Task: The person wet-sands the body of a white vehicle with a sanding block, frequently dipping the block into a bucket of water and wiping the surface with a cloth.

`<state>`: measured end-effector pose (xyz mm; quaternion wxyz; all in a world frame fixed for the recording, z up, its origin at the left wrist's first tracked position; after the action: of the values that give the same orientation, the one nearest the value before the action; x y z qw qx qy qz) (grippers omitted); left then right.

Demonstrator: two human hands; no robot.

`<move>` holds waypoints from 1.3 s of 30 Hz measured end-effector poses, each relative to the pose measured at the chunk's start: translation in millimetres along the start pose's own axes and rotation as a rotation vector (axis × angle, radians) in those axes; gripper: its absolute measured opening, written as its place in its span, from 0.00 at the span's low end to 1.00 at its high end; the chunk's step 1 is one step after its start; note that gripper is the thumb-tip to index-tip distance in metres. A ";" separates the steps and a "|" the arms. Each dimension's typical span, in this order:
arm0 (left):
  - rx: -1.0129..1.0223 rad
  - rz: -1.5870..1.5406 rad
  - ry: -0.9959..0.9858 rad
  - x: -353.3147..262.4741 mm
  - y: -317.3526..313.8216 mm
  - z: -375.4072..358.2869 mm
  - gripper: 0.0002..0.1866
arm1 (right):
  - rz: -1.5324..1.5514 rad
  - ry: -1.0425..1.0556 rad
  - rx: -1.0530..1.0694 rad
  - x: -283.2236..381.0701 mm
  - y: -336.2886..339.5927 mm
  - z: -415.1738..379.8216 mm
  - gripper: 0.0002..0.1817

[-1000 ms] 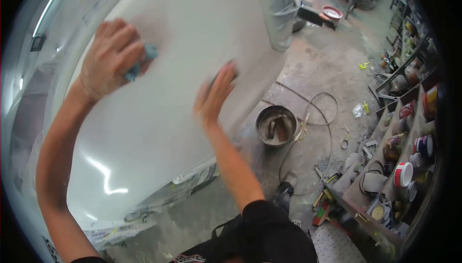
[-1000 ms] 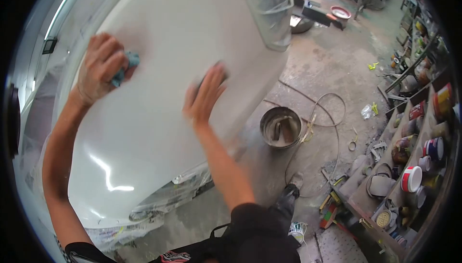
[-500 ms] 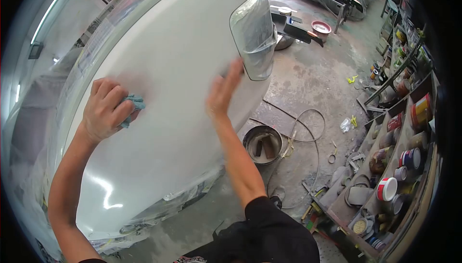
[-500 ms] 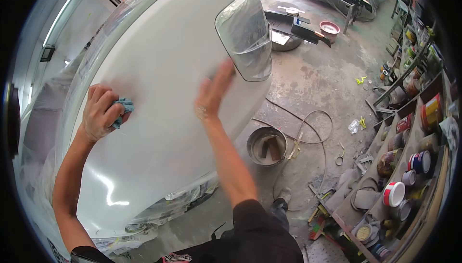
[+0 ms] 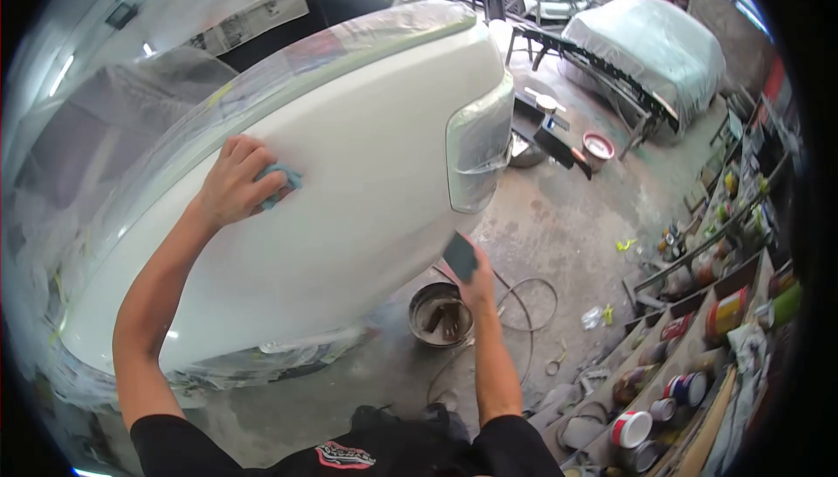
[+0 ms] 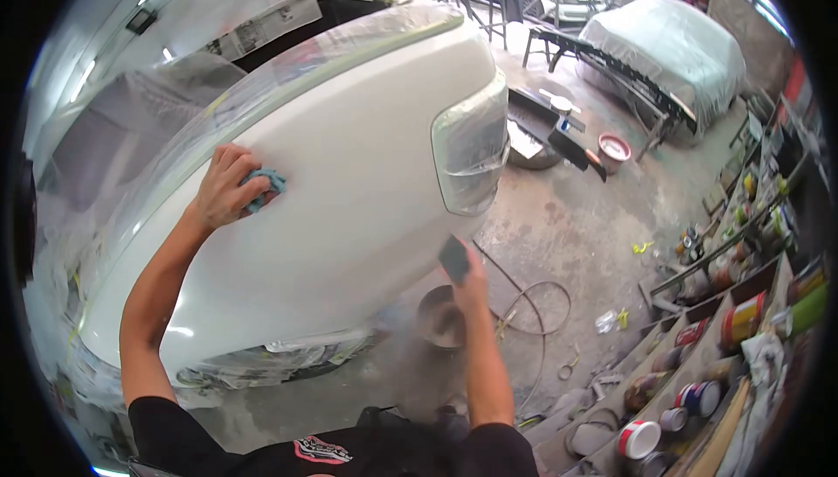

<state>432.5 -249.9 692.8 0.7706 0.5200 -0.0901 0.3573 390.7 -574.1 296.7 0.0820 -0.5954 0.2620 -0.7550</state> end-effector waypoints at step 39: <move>-0.576 -0.067 0.653 -95.0 -113.6 20.2 0.17 | -1.293 -0.957 0.222 -97.4 275.0 -130.4 0.21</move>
<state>441.2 -334.0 569.6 0.8834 0.1463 0.0790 0.4381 243.1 -726.3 57.6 -0.2087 -0.8759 -0.2735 -0.3383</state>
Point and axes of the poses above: each hand's wrist, its own z-axis towards the middle knuckle, its own y-axis out of the back of the hand, x = y × z, the point moved 4 cm from there along z, towards the middle knuckle, and after that the axes turned 8 degrees about y, right-handed, at the moved point
